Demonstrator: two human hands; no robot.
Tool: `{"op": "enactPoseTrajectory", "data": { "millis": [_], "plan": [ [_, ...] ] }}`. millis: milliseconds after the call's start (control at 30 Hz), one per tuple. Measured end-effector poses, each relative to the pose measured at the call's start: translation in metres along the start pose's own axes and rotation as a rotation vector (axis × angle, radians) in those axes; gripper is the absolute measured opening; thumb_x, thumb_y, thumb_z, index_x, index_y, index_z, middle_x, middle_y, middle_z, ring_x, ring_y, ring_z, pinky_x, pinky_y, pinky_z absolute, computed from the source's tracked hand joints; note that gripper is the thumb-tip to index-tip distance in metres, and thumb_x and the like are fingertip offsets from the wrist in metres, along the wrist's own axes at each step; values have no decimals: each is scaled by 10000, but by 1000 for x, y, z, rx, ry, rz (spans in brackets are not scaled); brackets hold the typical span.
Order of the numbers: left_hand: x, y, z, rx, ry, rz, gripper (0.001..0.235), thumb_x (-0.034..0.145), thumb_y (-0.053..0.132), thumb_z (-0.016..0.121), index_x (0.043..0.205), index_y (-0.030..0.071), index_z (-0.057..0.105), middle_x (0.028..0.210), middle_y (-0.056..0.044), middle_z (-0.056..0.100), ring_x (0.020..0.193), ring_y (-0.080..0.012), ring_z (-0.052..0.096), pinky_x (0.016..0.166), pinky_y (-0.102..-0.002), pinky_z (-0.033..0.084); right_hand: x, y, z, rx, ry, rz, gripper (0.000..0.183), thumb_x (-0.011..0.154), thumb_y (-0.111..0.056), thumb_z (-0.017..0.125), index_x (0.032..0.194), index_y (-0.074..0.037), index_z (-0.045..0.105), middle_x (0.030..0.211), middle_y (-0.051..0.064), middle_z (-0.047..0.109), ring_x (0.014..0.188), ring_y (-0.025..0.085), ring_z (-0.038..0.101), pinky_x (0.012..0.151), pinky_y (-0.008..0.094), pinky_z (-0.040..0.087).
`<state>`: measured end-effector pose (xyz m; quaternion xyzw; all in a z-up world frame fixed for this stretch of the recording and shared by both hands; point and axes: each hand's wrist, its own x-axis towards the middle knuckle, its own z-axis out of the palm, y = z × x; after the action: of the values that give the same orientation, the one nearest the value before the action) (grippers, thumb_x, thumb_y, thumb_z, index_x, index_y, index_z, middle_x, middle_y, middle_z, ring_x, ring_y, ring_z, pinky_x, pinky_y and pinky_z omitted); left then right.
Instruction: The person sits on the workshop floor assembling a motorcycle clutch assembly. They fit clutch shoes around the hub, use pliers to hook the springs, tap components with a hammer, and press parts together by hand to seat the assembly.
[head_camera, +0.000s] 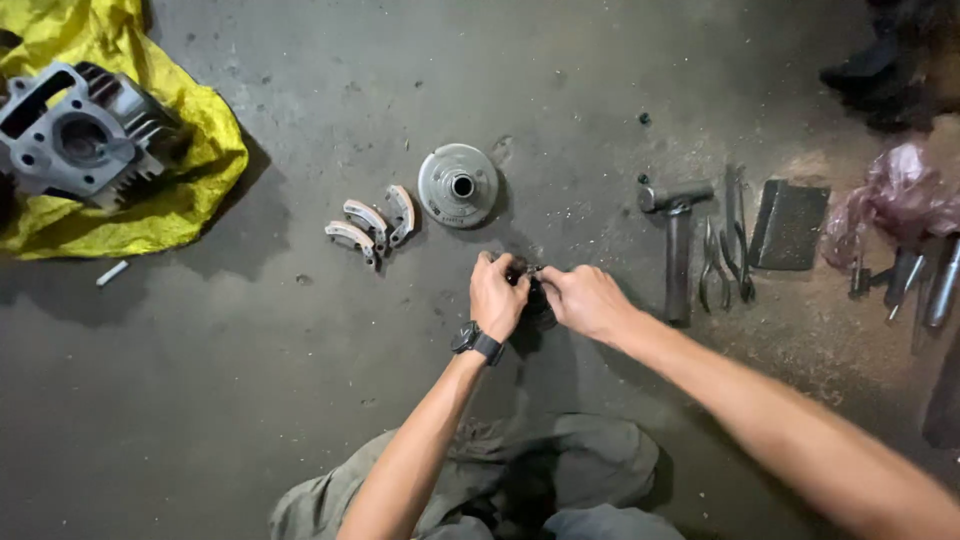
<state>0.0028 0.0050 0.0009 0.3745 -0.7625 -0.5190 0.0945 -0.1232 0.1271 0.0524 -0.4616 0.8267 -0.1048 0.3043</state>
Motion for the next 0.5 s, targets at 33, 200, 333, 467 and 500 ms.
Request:
{"op": "enactPoseTrajectory", "data": {
  "millis": [33,200,333,467,500],
  "plan": [
    [2,1,0,-3,-4,-4,202,765,108,748,923,3,679,950,-241,584,918,-435,594,806,-502,498,0,0,8,157,95,35,191,916,-168,672,1067,-81,751,754,184,716,699,348,715,643,479,561],
    [-3,-1,-2,30,26,68,219,771,106,763,949,13,680,946,-230,584,932,-436,583,820,-503,489,2,-5,29,1266,31,920,228,944,-169,663,1024,8,782,670,77,633,482,178,525,458,374,446],
    [-17,4,-11,194,8,330,227,821,52,698,1045,40,663,1025,-202,588,998,-403,570,822,-475,494,-10,-9,15,1348,46,832,244,961,-186,636,1027,22,744,679,66,643,485,155,536,468,334,466],
    [-13,0,-14,553,-105,615,315,806,56,645,1120,50,657,1071,-167,589,1029,-342,559,798,-421,478,-28,4,9,917,236,598,287,952,-231,664,1068,9,773,766,153,726,571,197,648,571,370,510],
    [-13,-2,-13,622,-124,675,365,784,62,634,1148,46,660,1077,-164,589,1029,-330,555,788,-408,473,-31,7,10,730,296,555,299,947,-241,682,1080,9,777,802,192,762,607,225,690,617,398,532]
  ]
}}
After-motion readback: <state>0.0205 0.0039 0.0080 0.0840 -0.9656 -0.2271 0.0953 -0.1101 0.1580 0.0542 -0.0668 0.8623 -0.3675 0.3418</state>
